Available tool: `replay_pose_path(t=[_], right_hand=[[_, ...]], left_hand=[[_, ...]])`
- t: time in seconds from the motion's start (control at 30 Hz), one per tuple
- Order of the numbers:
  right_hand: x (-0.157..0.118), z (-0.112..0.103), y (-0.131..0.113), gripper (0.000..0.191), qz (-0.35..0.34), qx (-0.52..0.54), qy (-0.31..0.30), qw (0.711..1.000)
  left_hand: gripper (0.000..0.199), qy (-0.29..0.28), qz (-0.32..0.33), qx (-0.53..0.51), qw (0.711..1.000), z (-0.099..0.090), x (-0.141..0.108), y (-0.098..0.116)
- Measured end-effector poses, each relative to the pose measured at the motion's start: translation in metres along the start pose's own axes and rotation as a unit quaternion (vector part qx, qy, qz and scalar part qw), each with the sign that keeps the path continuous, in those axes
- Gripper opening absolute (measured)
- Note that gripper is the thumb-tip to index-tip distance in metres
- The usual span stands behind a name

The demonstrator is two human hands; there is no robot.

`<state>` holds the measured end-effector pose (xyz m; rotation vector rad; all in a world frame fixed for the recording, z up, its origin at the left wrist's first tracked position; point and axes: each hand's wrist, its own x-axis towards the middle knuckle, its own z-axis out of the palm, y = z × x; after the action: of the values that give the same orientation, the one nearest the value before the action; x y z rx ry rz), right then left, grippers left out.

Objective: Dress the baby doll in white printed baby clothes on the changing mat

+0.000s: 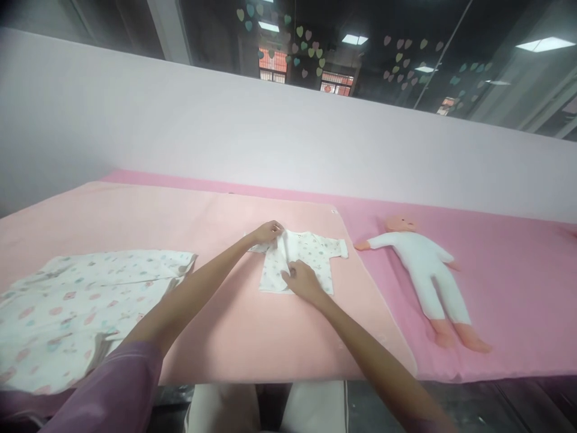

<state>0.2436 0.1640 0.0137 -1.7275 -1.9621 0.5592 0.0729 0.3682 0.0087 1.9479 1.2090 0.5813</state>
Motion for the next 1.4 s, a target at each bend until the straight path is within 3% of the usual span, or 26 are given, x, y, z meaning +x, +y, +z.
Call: replay_pose_path(t=[0.13, 0.23, 0.3, 0.37, 0.47, 0.6, 0.7, 0.77, 0.87, 0.97, 1.03, 1.13, 1.27, 1.4], right_hand=[[0.021, 0.011, -0.043, 0.035, -0.082, 0.089, 0.037, 0.992], [0.036, 0.03, -0.069, 0.025, -0.174, 0.113, 0.007, 0.978], [0.042, 0.042, -0.073, 0.024, -0.25, 0.097, -0.029, 0.963], [0.042, 0.051, -0.068, 0.039, -0.309, 0.062, -0.077, 0.946], [0.033, 0.055, -0.056, 0.063, -0.345, 0.01, -0.155, 0.926], [0.01, 0.04, -0.05, 0.067, -0.354, 0.01, -0.199, 0.914], [-0.014, 0.018, -0.039, 0.057, -0.327, 0.02, -0.138, 0.935], [-0.026, 0.003, -0.021, 0.04, -0.267, -0.006, -0.058, 0.962], [-0.032, -0.012, 0.013, 0.026, -0.138, -0.095, 0.025, 0.986], [-0.024, -0.013, 0.035, 0.027, -0.057, -0.164, 0.004, 0.985], [-0.017, -0.012, 0.039, 0.023, -0.048, -0.183, -0.024, 0.982], [-0.01, -0.02, 0.037, 0.016, -0.06, -0.178, -0.045, 0.981], [-0.016, -0.065, 0.06, 0.021, -0.046, -0.077, -0.02, 0.996], [-0.043, -0.121, 0.13, 0.024, 0.002, -0.056, 0.031, 0.998]], left_hand=[[0.021, 0.022, 0.006, 0.058, 0.998, -0.031, -0.002, -0.004], [0.022, 0.043, 0.003, 0.114, 0.993, -0.054, -0.007, -0.01], [0.025, 0.055, 0.007, 0.156, 0.986, -0.06, -0.015, -0.017], [0.03, 0.066, 0.017, 0.199, 0.978, -0.057, -0.026, -0.026], [0.038, 0.077, 0.038, 0.245, 0.966, -0.04, -0.042, -0.038], [0.04, 0.115, 0.092, 0.344, 0.927, -0.025, -0.05, -0.041], [0.04, 0.148, 0.145, 0.383, 0.9, -0.02, -0.048, -0.024], [0.038, 0.146, 0.17, 0.35, 0.91, -0.011, -0.045, -0.005], [0.036, 0.086, 0.176, 0.284, 0.939, 0.018, -0.035, 0.025], [0.032, 0.033, 0.09, 0.234, 0.968, 0.054, -0.016, 0.047], [0.025, 0.015, 0.024, 0.209, 0.977, 0.07, 0.002, 0.056], [0.022, -0.012, -0.025, 0.187, 0.982, 0.081, 0.029, 0.067], [0.038, -0.019, -0.04, 0.131, 0.99, 0.088, 0.055, 0.089], [0.044, -0.007, 0.02, 0.094, 0.995, 0.106, 0.061, 0.111]])
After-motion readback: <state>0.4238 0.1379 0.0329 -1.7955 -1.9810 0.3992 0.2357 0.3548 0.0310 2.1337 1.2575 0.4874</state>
